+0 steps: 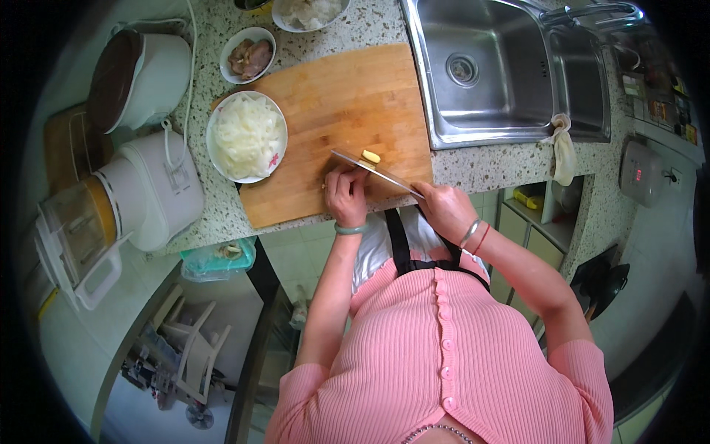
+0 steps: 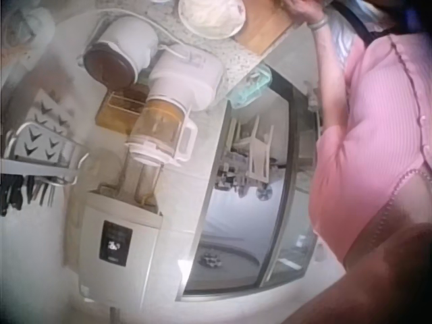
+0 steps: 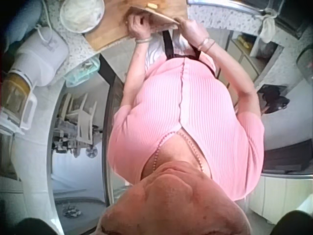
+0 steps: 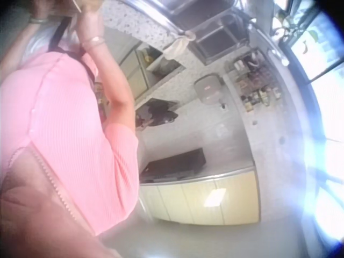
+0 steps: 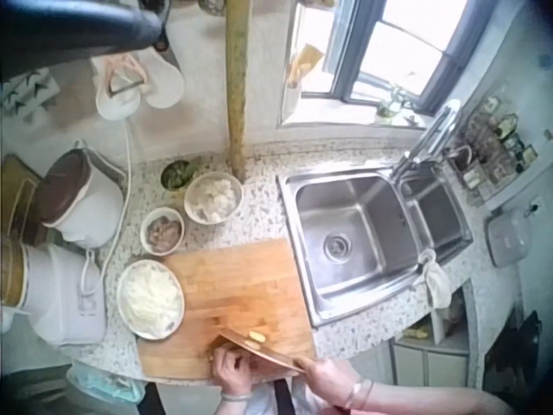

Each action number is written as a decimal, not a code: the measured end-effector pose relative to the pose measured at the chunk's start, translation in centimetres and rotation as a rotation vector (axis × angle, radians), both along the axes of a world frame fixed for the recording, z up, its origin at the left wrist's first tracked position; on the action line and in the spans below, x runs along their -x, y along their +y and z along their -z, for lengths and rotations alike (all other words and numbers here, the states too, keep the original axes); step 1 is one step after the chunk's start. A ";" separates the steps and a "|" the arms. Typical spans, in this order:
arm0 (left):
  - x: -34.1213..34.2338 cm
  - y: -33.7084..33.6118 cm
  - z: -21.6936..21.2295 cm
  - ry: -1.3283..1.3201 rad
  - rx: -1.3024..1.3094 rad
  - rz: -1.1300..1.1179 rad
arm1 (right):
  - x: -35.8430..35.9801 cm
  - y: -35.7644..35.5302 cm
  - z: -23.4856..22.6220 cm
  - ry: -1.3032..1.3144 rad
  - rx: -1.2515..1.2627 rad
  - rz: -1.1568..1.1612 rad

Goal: The person slices a lotus root into thin rounds on a wooden cutting board using a cleaver, then transfers the slices into a white bowl. The person then slices a piece of ginger into thin strips on the same board.

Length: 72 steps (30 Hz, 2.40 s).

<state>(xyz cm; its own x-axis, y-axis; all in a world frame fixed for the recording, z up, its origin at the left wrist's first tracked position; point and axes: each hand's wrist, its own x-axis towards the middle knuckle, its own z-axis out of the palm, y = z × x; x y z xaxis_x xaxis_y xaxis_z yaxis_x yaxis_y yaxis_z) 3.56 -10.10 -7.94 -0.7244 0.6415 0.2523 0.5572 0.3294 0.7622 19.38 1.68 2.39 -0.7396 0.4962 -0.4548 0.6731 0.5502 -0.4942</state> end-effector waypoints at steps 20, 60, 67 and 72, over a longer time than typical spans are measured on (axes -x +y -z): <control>-0.2 0.1 0.2 0.003 -0.033 -0.021 | -0.3 0.7 -3.8 -0.207 0.177 0.015; 0.0 0.0 0.0 0.006 -0.045 -0.010 | -2.1 -0.3 -2.6 -0.085 0.025 0.045; 0.0 -0.2 0.4 0.007 -0.030 -0.024 | -1.9 0.0 -2.9 -0.120 0.038 0.004; 0.1 0.2 -0.2 -0.009 -0.052 -0.011 | -1.6 0.3 -3.5 -0.133 0.111 0.030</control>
<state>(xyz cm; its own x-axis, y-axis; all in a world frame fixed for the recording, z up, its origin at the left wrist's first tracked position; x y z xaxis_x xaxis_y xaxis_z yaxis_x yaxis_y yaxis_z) 3.51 -9.94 -7.69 -0.7338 0.6197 0.2784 0.5466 0.2953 0.7836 20.93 1.94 5.90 -0.6549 0.4587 -0.6006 0.7518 0.4762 -0.4562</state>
